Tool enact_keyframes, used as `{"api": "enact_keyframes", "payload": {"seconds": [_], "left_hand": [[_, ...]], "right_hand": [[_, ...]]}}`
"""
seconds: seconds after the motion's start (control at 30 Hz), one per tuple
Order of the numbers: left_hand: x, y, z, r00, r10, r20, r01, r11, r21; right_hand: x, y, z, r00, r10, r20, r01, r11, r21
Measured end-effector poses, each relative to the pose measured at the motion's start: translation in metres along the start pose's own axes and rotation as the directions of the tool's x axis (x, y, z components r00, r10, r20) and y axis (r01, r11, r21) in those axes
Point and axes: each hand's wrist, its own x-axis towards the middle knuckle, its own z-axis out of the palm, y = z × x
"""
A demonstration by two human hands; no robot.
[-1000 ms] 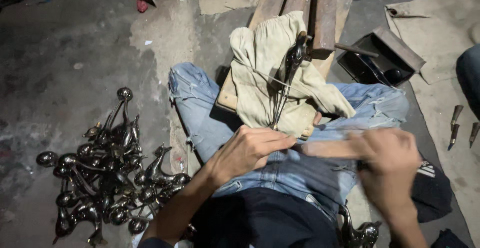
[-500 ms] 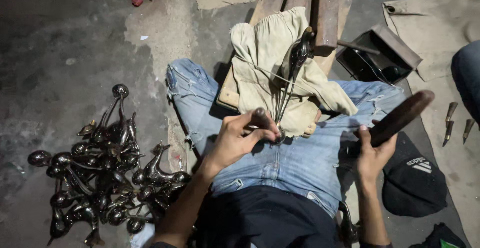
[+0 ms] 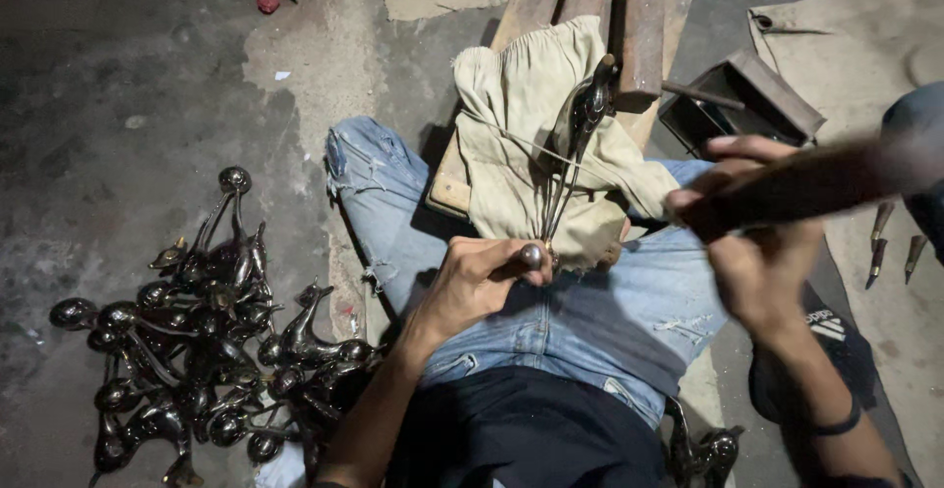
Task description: The person sits cross-legged on the floor and repeatedly hammers a small metal deer-shaped decoration with a wooden mallet. They hold the piece in one hand and strike it with the other, occasionally rotating it to work different areas.
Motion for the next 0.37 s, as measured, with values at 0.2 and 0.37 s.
{"api": "enact_keyframes", "payload": {"seconds": [0.2,0.37], "left_hand": [[-0.010,-0.011,0.007,0.981,0.172,-0.089,-0.175,0.984,-0.021],[-0.025,-0.019,0.014,0.977,0.142,-0.156,-0.153,0.987,-0.056]], "right_hand": [[0.023,-0.023,0.002,0.843,-0.329,0.425,0.533,0.414,-0.738],[0.034,-0.056,0.005,0.759,-0.318,0.568,0.648,0.289,-0.705]]}}
